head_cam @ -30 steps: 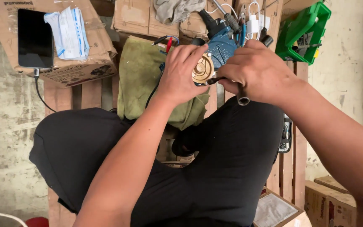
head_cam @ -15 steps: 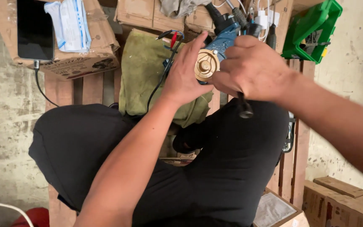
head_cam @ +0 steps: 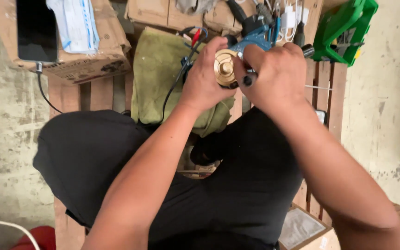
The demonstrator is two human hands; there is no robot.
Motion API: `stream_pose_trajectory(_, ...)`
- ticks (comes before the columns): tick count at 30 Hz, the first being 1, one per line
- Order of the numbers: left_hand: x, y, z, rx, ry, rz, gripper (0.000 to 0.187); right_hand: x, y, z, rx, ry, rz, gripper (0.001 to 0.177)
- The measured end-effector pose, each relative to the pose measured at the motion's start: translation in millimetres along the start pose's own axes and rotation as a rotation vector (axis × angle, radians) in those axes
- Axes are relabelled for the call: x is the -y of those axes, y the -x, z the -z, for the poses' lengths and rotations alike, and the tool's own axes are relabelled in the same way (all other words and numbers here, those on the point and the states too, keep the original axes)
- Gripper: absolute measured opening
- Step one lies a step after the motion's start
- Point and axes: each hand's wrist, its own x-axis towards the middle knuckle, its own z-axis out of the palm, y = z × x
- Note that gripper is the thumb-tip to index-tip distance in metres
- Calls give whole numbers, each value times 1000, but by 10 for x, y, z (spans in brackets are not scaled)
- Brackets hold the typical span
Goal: Tightening bolts on a small blue pump using a wrench while sitting on a pallet in a warehouse.
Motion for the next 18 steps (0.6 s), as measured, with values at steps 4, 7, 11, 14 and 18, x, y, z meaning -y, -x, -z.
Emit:
stream_pose_trajectory(4, 34, 59, 39, -3, -46, -43, 110, -311, -101, 202, 135, -306, 62, 19)
stream_pose_trajectory(7, 14, 105, 27, -126, -92, -23, 114, -458, -258, 399, 131, -522, 279, 15)
stream_pose_trajectory(11, 74, 133, -153, -206, -278, 72, 121, -412, -421, 243, 123, -450, 430, 16)
stream_pose_trajectory(14, 82, 132, -221, -364, -340, 12, 112, -313, -533, 89, 92, -354, 550, 12)
stream_pose_trajectory(18, 68, 133, -234, -368, -310, 28, 100, -295, -617, 23, 76, -228, 629, 26)
